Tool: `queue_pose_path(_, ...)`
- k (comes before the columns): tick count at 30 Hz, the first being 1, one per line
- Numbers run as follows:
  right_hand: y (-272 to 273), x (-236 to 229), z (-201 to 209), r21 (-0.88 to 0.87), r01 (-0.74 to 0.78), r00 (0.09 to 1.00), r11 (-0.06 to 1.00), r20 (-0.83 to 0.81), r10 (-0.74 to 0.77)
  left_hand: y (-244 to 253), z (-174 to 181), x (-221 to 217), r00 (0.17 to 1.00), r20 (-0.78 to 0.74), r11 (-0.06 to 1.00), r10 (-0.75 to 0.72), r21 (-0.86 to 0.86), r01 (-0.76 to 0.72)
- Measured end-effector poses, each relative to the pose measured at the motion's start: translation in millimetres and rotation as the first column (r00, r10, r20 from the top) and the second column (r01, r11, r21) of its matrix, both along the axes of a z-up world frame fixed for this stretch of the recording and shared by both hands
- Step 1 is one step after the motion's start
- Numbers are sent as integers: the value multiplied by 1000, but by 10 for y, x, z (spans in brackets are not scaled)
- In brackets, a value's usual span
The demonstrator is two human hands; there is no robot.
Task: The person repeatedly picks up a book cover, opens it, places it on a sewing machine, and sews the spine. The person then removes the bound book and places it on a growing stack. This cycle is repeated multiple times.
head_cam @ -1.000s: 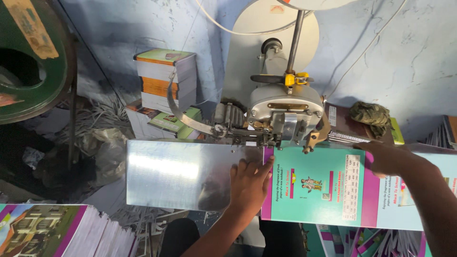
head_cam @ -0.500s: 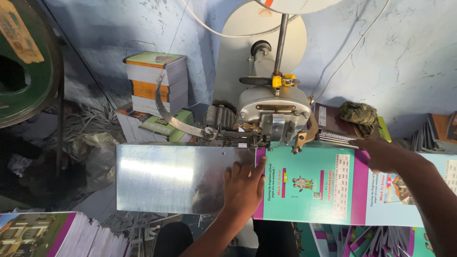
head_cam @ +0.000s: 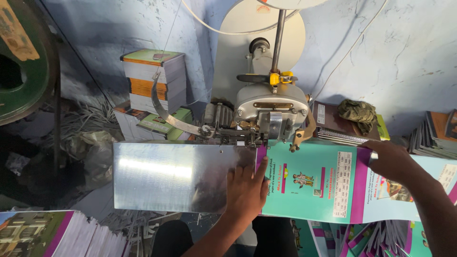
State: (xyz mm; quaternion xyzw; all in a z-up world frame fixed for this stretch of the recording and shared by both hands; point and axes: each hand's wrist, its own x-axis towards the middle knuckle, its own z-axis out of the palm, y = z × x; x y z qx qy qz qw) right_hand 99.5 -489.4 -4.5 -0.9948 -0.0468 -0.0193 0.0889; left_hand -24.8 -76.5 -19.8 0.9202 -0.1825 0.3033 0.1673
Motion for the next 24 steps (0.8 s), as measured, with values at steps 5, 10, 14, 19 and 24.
queue_pose_path(5, -72, 38, -45, 65, 140, 987, 988, -93, -133, -15, -13, -20, 999, -32, 1000, -15, -20, 15)
queue_pose_path(10, -131, 48, -57, 48, 89, 996, 995, -9, -89, -20, -13, -35, 1000, -7, 999, -30, -32, 30)
queue_pose_path(14, -248, 14, -25, 23, 121, 993, 992, 10, -121, -6, -6, -38, 999, -8, 998, -47, -36, 47)
queue_pose_path(19, -470, -103, 2, -18, 111, 990, 994, 94, -109, -69, 2, -77, 993, -16, 985, -113, -133, 110)
queue_pose_path(24, -716, -414, 20, -90, 224, 964, 971, 170, -206, -289, -82, -149, 931, -253, 935, -263, -304, 182)
